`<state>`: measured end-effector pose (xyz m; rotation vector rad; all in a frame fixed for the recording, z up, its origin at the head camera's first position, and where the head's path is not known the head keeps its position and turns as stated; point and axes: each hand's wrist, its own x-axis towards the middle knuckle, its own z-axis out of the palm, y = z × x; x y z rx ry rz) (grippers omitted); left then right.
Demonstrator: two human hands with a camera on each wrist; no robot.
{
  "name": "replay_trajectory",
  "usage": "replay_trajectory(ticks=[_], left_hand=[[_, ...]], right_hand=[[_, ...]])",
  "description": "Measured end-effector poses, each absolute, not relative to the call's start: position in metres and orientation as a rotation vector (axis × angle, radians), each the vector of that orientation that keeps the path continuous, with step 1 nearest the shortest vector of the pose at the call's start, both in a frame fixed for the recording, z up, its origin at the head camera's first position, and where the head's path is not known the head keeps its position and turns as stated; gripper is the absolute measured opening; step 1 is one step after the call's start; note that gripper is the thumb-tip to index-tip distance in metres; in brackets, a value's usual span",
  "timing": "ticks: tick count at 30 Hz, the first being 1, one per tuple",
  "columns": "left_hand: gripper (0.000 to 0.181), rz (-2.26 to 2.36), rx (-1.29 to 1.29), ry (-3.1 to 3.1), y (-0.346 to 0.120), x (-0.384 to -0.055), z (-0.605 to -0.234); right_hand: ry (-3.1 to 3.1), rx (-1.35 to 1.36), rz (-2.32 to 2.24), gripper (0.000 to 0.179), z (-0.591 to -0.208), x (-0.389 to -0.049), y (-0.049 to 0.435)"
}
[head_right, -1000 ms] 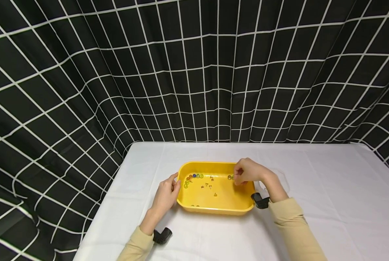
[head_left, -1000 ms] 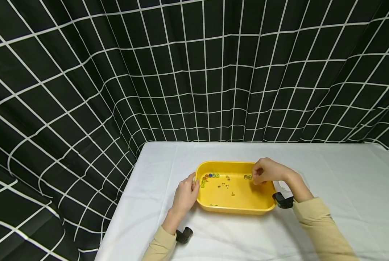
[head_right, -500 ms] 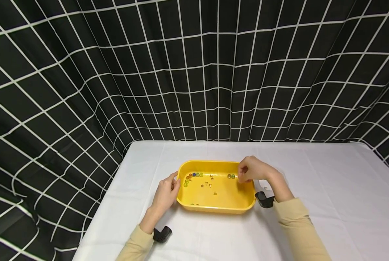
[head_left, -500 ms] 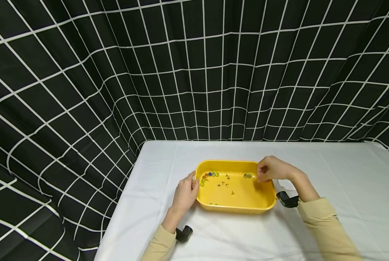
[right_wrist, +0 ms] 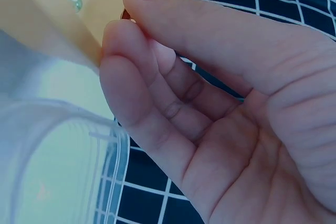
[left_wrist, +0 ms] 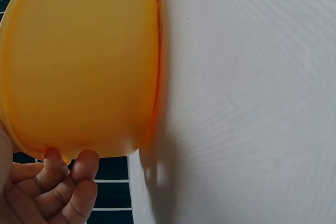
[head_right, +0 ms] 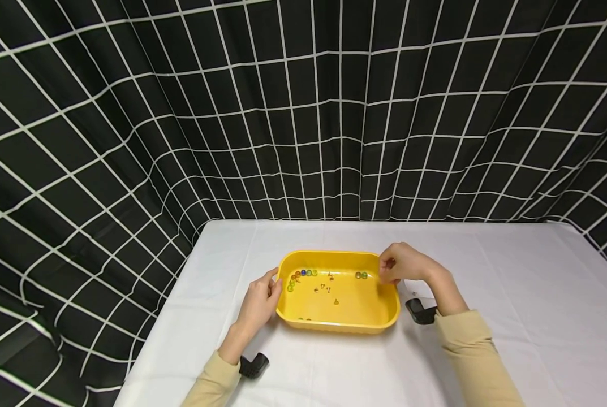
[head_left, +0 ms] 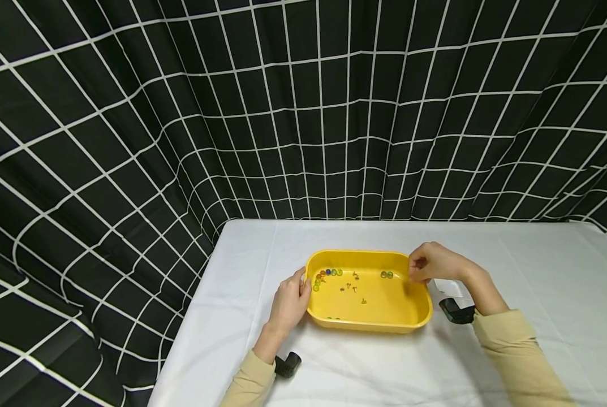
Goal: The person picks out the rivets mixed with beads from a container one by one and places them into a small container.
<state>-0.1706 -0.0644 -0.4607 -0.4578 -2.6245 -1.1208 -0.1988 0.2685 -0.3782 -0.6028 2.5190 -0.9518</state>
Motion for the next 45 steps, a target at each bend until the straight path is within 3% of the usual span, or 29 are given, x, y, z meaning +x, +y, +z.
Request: replay_trajectory(ticks=[45], left_hand=[[0.035,-1.094,-0.44,-2.62,-0.063,-0.171,-0.462]], right_hand=[[2.573,-0.5,-0.918,0.013,-0.373,-0.185,0.31]])
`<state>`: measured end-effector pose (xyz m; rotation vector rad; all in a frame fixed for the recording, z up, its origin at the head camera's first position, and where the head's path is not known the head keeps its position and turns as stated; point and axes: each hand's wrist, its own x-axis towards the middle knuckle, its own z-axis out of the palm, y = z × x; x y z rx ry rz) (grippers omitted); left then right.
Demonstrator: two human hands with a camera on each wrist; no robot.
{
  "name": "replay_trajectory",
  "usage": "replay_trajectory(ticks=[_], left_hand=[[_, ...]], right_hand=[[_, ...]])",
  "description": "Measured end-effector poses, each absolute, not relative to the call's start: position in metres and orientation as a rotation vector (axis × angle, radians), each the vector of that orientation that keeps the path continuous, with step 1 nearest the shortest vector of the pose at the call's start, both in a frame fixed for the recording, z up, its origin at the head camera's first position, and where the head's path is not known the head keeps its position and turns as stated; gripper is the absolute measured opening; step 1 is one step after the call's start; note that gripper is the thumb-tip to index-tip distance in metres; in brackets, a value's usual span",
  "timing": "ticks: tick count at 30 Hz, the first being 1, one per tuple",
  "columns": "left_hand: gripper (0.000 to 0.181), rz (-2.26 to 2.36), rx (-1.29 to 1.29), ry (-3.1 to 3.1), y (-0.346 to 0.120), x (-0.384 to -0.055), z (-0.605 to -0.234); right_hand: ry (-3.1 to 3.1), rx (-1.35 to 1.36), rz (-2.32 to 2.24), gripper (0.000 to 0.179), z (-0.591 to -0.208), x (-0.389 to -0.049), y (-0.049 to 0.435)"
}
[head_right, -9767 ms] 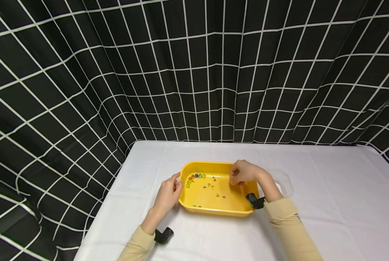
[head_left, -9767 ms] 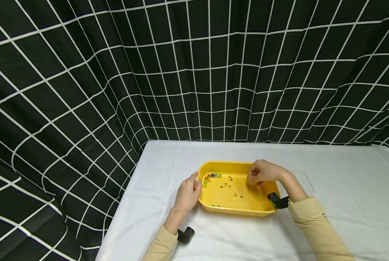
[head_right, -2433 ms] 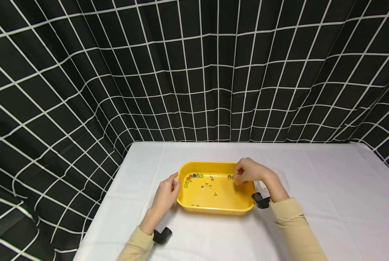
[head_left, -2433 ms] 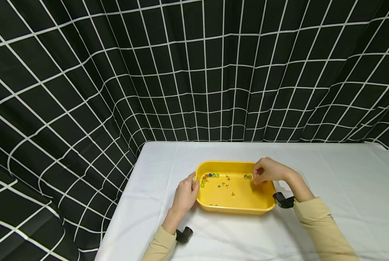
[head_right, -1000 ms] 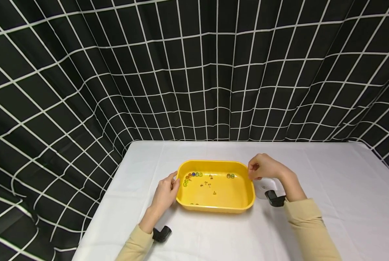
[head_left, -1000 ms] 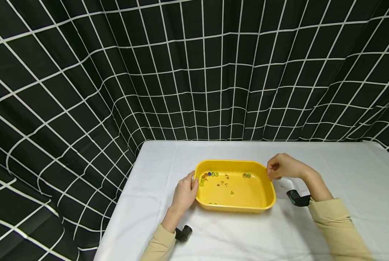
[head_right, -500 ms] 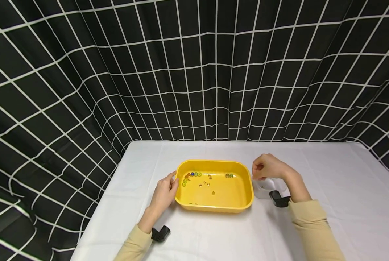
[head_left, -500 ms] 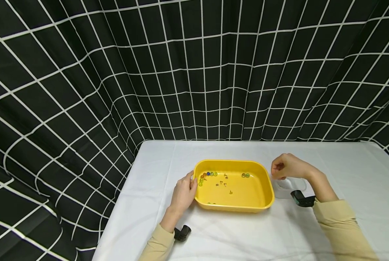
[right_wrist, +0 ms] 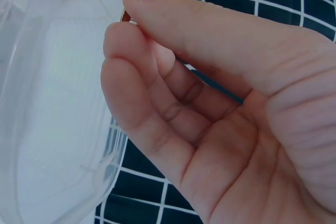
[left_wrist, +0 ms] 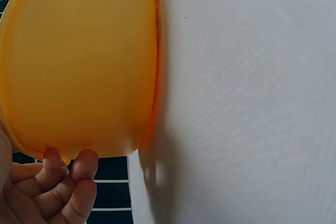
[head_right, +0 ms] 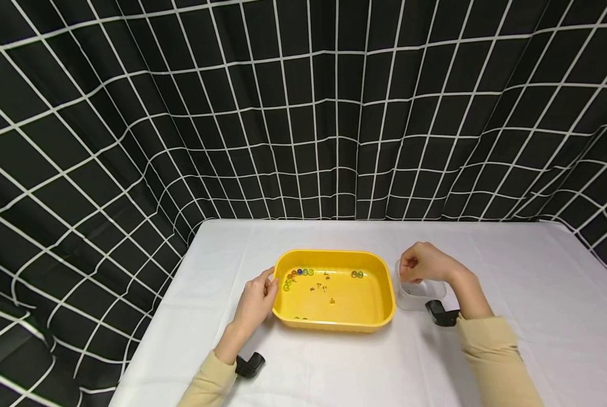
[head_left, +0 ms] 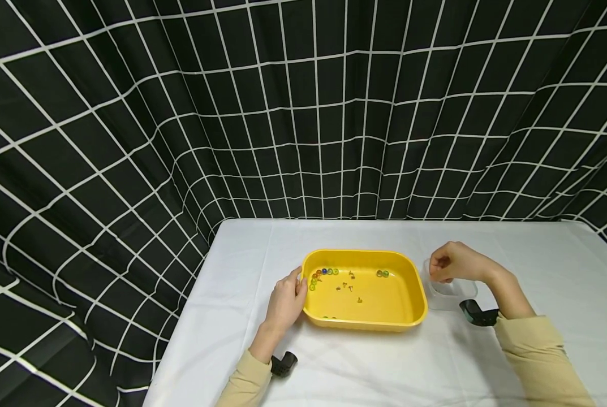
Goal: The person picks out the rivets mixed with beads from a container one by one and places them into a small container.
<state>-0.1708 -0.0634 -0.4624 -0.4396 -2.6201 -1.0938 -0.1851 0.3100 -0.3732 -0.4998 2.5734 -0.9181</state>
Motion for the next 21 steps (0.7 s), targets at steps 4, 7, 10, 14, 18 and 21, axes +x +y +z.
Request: replay_trajectory(ticks=[4,7,10,14,18,21], left_hand=[[0.035,-1.094,-0.438,-2.623,-0.0633,-0.1706,-0.4617],[0.035,-1.096,-0.43,-2.629,-0.0633,-0.1705,-0.4613],[0.035,-1.092,-0.422,-2.638,-0.0634,-0.1705,-0.461],[0.035,-1.086,-0.418,-2.642,-0.0633,-0.1702,-0.4606],[0.035,-1.093,-0.425,-2.637,-0.0632,-0.1704,-0.4611],[0.035,-1.099,-0.428,-2.636,-0.0635,-0.1708,-0.4621]], right_hand=[[2.574,-0.499,-0.915,0.013,-0.3741,-0.1839,0.313],[2.569,-0.504,-0.927,0.012,-0.3742,-0.182,0.314],[2.573,-0.487,-0.928,0.012,-0.374,-0.1805,0.3148],[2.578,-0.461,-0.918,0.012,-0.3743,-0.1803,0.3168],[2.576,-0.443,-0.915,0.012,-0.3764,-0.1811,0.319],[2.576,-0.438,-0.913,0.012,-0.3777,-0.1814,0.32]])
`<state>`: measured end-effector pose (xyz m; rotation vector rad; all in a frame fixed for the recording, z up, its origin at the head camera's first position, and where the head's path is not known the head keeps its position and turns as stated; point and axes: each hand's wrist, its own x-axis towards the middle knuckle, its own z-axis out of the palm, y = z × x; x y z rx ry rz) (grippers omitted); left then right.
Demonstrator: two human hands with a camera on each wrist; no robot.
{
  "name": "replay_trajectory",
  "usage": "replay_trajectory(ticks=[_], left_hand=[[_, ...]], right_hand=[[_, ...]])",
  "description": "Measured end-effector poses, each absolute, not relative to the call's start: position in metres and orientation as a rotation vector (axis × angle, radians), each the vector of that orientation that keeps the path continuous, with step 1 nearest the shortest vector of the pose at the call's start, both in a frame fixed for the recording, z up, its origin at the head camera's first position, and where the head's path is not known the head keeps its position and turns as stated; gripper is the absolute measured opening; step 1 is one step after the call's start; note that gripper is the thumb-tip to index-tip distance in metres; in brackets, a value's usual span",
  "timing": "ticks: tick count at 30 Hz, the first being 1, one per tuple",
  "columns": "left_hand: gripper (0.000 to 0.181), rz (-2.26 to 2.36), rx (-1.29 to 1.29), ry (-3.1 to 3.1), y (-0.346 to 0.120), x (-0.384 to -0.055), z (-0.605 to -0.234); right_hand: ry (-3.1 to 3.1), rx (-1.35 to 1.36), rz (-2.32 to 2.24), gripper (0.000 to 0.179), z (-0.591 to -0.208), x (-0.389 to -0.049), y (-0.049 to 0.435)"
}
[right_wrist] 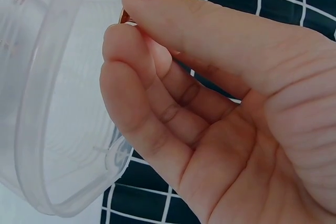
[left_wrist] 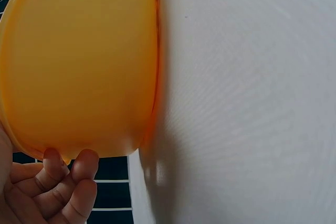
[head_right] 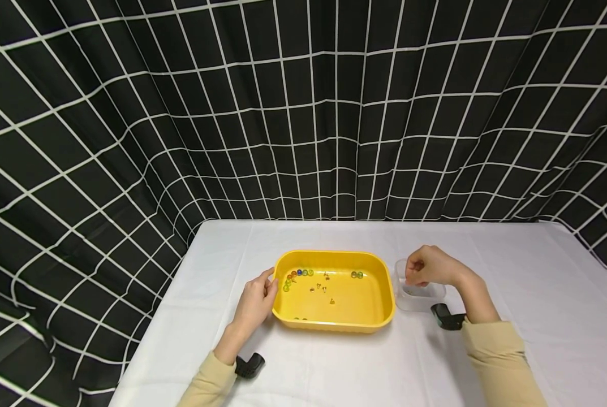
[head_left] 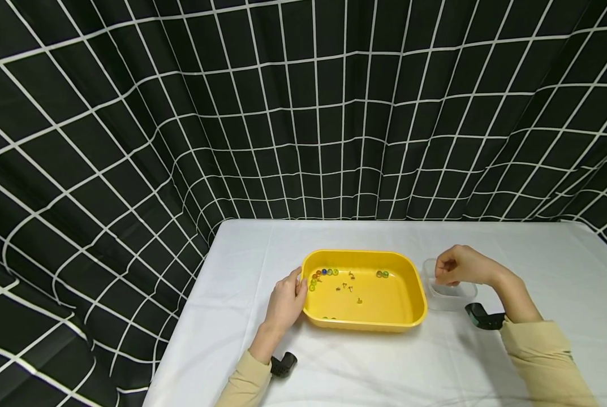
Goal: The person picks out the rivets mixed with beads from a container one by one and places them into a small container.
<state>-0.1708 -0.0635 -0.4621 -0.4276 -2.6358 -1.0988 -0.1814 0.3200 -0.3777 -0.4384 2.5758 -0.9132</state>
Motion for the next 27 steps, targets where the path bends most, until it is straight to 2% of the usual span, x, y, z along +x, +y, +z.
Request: replay_trajectory(ticks=[27], left_hand=[[0.034,-1.112,-0.446,-2.627,-0.0636,-0.1702,-0.4611]], right_hand=[[2.557,-0.445,-0.941,0.012,-0.3787,-0.1787,0.3212]])
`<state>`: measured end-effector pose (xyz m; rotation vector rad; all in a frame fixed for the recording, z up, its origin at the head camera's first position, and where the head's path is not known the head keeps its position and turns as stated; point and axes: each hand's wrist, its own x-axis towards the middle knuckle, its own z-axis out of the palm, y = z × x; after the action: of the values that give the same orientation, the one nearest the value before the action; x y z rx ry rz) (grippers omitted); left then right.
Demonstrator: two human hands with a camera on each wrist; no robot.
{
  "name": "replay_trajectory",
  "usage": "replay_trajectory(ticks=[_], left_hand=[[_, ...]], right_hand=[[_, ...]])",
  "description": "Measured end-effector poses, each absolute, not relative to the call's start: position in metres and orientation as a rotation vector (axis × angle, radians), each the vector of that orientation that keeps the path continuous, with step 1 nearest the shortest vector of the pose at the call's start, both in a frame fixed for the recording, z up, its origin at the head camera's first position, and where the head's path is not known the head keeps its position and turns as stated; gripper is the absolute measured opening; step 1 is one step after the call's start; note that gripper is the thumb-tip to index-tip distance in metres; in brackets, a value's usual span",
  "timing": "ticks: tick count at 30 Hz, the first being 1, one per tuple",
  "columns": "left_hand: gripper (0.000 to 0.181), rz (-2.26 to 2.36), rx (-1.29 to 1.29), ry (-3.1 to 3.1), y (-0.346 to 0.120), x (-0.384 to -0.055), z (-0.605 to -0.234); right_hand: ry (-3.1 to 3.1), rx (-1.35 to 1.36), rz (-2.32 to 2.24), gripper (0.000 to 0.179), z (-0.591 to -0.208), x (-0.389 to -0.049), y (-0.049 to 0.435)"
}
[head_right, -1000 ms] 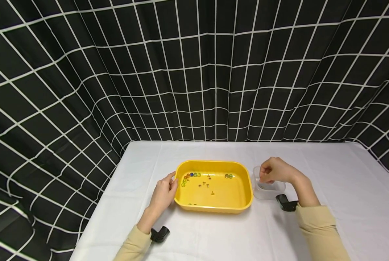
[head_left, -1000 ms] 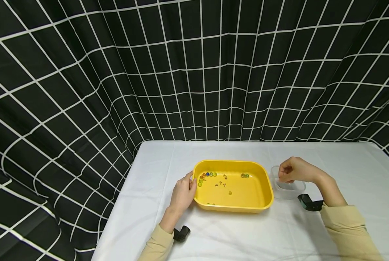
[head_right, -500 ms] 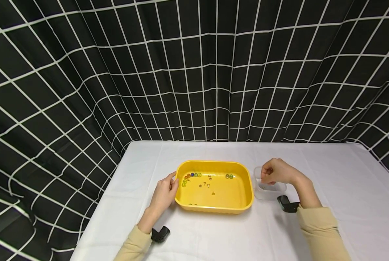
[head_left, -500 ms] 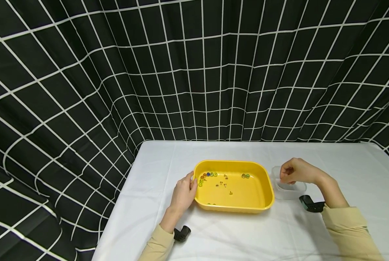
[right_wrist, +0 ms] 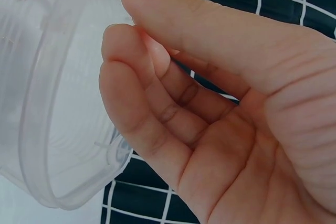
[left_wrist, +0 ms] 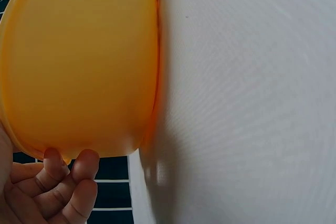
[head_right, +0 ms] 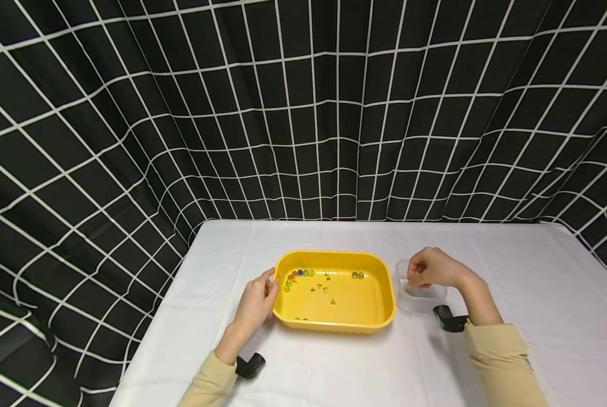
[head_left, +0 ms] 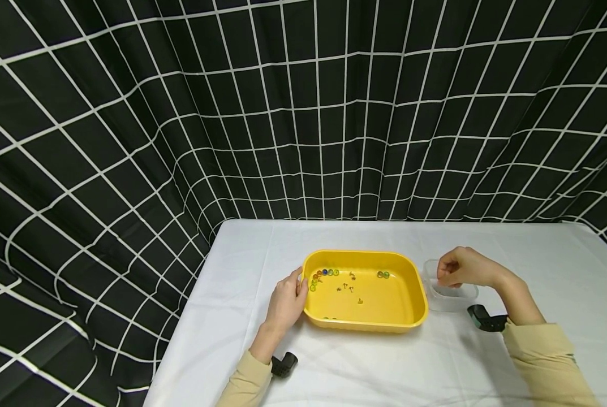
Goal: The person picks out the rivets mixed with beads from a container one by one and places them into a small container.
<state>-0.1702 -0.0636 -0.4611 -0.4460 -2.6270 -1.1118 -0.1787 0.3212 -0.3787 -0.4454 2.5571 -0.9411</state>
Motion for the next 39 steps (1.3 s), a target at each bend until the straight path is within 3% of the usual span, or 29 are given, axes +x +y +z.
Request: replay_trajectory(ticks=[39], left_hand=[[0.035,-1.112,-0.448,-2.625,-0.065,-0.171,-0.462]], right_hand=[[2.521,-0.598,-0.99,0.01,-0.373,-0.195,0.282]])
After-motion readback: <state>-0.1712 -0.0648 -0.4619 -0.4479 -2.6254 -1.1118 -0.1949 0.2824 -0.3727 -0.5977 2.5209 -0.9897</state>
